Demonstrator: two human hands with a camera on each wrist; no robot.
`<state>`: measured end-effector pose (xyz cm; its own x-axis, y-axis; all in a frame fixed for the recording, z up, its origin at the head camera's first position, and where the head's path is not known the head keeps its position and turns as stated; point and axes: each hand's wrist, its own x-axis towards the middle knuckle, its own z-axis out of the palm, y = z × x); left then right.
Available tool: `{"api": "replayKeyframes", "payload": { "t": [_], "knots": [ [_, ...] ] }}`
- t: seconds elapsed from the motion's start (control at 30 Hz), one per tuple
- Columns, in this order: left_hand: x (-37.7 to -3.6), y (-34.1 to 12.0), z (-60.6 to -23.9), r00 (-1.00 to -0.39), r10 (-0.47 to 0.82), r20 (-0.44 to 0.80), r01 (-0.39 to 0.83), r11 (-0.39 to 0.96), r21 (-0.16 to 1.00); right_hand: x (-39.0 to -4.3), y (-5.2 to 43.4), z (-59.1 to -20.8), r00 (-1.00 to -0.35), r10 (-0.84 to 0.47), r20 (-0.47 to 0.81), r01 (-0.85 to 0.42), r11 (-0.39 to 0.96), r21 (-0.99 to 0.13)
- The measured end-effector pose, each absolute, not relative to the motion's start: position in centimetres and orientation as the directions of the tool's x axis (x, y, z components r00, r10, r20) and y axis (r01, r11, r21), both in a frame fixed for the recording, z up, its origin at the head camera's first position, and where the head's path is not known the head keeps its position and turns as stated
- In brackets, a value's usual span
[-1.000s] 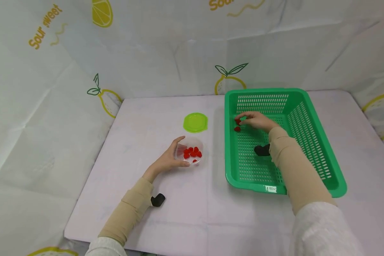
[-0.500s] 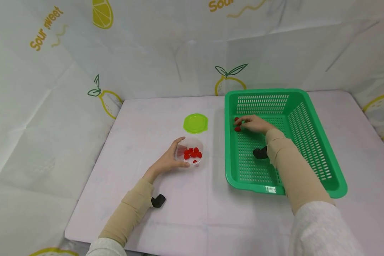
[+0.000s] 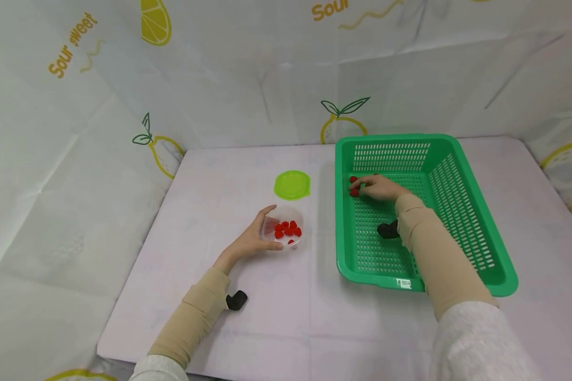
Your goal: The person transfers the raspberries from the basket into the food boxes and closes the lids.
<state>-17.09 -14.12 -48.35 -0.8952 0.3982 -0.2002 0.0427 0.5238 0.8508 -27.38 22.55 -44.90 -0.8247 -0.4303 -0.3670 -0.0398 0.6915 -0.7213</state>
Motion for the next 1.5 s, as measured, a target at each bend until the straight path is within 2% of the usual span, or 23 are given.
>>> {"api": "replayKeyframes", "payload": {
  "t": [0.23,0.7,1.0,1.5],
  "knots": [
    [-17.0,-14.1,-48.4,-0.895,0.401,-0.194,0.046,0.515,0.856,-27.3,22.6,-44.8,-0.827,-0.414,-0.38,-0.025,0.703,-0.71],
    [-17.1,-14.0,-48.3,-0.888,0.413,-0.203,0.04,0.509,0.86,-27.1,22.4,-44.7,-0.825,-0.452,-0.339,-0.092,0.699,-0.709],
    [-17.1,-13.9,-48.3,-0.894,0.404,-0.192,0.043,0.505,0.862,-27.3,22.6,-44.7,-0.791,-0.478,-0.382,-0.105,0.721,-0.685],
    [-17.0,-14.1,-48.5,-0.896,0.405,-0.185,0.049,0.502,0.863,-26.6,22.5,-42.3,-0.737,-0.515,-0.438,-0.038,0.678,-0.734]
  ]
}}
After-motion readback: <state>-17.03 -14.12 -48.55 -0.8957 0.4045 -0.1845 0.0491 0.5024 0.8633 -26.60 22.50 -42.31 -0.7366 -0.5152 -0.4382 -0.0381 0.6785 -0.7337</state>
